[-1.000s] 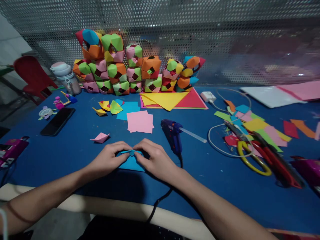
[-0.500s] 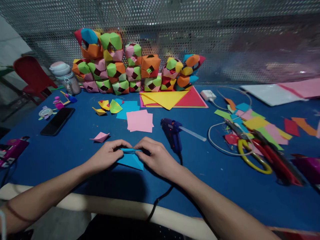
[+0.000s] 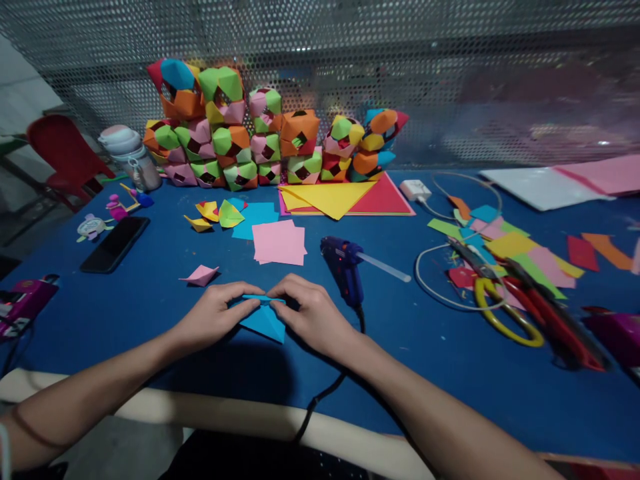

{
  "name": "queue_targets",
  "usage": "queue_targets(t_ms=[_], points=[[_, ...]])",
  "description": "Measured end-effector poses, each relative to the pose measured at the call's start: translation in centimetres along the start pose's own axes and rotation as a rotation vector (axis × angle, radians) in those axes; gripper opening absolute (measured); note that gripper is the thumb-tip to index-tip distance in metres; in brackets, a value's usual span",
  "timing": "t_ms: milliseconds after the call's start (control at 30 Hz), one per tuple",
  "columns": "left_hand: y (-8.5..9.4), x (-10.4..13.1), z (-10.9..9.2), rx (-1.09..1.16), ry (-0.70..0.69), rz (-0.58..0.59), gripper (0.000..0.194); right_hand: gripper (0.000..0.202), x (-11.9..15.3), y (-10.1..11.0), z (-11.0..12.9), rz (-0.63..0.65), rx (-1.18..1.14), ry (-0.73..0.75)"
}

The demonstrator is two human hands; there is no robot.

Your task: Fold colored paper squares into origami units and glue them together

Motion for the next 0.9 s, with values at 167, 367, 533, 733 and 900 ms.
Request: queue_targets(t_ms=[167, 367, 533, 733, 900], points=[[0.0, 0.0, 0.1, 0.026, 0.041, -0.014, 0.021, 0.009, -0.1, -0.3, -0.1, -0.010, -0.014, -0.055], [0.0, -0.2, 0.5, 0.072, 0.120, -0.022, 0.021, 0.009, -0.1, -0.5, -0.3, -0.010, -0.013, -0.096], [0.1, -0.2, 0.8, 0.058, 0.167, 0.067, 0.027, 0.012, 0.0, -0.5, -0.1, 0.023, -0.012, -0.100], [-0.3, 0.1, -0.1, -0.005, 0.114, 0.092, 0.024, 0.010, 0.0, -0.7, 0.1, 0.014, -0.008, -0.113], [-0.2, 0.1, -0.1, -0.033, 0.057, 0.057, 0.022, 0.014, 0.2, -0.8, 0.1, 0.002, -0.054, -0.155]])
Point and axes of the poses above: each hand's wrist, its own x-axis away from the middle knuckle, its own y-axis out of the back of the hand, z = x × y, the point moved 4 cm from there along -x, towards the middle knuckle, and after that the axes turned 9 degrees about x, right-handed, at the moved point
